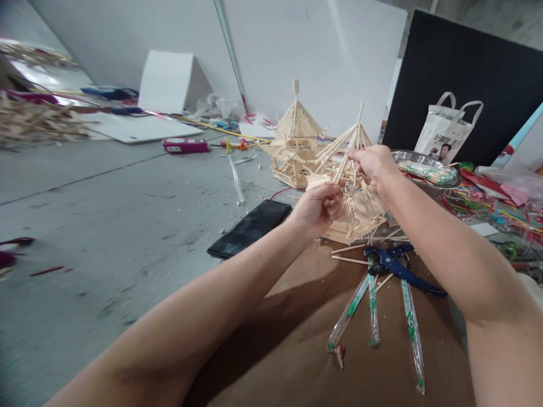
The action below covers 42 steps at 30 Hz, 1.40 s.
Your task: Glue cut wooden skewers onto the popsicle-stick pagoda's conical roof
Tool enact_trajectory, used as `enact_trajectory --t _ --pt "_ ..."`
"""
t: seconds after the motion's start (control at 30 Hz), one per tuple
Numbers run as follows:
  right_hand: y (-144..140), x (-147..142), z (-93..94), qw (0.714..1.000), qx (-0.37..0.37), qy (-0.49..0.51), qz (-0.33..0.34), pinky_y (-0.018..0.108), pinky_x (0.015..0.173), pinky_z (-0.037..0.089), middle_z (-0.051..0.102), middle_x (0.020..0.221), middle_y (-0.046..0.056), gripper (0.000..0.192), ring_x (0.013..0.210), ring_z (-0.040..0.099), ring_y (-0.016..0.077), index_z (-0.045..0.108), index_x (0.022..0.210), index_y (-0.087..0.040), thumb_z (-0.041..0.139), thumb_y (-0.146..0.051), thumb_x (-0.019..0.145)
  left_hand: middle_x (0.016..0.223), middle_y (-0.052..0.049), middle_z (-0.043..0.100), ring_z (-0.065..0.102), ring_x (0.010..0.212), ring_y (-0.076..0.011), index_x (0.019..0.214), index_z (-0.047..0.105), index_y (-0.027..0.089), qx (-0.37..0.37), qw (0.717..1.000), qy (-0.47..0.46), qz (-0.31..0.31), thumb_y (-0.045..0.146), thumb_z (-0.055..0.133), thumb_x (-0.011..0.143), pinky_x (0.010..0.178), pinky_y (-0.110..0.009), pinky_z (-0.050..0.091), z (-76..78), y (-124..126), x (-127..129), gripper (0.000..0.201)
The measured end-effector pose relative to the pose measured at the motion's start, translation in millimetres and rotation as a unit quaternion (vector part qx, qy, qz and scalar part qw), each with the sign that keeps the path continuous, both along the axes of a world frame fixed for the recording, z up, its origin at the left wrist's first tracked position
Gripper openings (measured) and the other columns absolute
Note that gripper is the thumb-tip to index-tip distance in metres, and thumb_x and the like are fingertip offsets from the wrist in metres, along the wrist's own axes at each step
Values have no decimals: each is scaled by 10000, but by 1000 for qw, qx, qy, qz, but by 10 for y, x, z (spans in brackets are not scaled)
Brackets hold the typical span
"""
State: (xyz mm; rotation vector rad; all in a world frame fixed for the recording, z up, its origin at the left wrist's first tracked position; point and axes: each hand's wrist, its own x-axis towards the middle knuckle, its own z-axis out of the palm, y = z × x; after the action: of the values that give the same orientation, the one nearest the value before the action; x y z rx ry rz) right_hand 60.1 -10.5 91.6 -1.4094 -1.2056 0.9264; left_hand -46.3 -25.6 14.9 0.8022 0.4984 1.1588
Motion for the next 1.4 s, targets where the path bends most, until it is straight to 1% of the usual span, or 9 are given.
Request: enact_trajectory --t 0.17,0.57,0.67,0.83,0.9,1.0,1.07,1.3,1.4 --pt "14 -2 7 1000 -15 -9 1 201 295 96 339 314 -79 303 231 185 14 404 517 -177 571 -181 771 439 69 407 286 304 -17 717 550 129 -2 1000 0 3 130 540 617 333 -173 174 -7 -3 2 101" --pt "10 -6 14 1000 -2 -19 -6 201 285 112 339 311 -77 324 237 208 18 385 509 -183 583 -172 765 434 74 410 290 296 -17 750 545 128 0 1000 -7 -1 111 522 590 325 -167 172 -13 -1 1 163" --pt "-2 -6 14 1000 0 -29 -8 200 291 119 338 320 -74 326 251 213 18 380 510 -183 570 -169 775 437 71 419 303 293 -22 737 537 130 2 1000 -4 -6 105 517 588 324 -168 174 -8 -5 -7 152" --pt "-10 -6 8 999 11 -35 -3 202 299 117 339 333 -64 323 269 209 18 393 507 -179 566 -178 779 447 68 416 299 304 -17 745 546 129 4 1000 -4 -12 138 545 657 330 -166 180 -6 -3 -15 89" --pt "-6 -6 5 999 16 -37 0 200 303 113 340 337 -62 323 277 201 17 399 504 -178 569 -183 778 453 68 415 296 309 -13 712 532 136 12 1000 2 -6 170 581 678 332 -164 177 -17 5 -10 68" --pt "4 -4 -1 999 19 -42 -1 197 305 113 341 342 -63 323 287 193 16 398 503 -179 577 -178 771 447 74 398 282 311 -6 626 473 148 31 999 15 13 207 640 677 330 -161 161 -38 18 3 184" --pt "13 2 -6 999 19 -42 1 198 305 115 345 342 -63 319 288 192 17 400 503 -180 586 -175 763 441 76 391 277 309 -3 607 456 149 34 999 23 21 228 655 680 329 -161 158 -42 21 8 226" --pt "25 5 -17 999 24 -38 -6 203 308 116 342 330 -67 350 266 199 13 384 482 -183 629 -200 731 430 70 404 288 293 -5 624 484 135 19 999 38 33 235 637 714 324 -160 169 -15 11 -1 204" --pt "14 -5 -11 999 23 -39 -9 200 305 117 338 325 -69 361 262 203 11 370 478 -184 631 -193 728 428 69 407 292 288 -9 649 509 127 23 999 36 29 229 620 730 322 -161 164 -20 20 2 171"
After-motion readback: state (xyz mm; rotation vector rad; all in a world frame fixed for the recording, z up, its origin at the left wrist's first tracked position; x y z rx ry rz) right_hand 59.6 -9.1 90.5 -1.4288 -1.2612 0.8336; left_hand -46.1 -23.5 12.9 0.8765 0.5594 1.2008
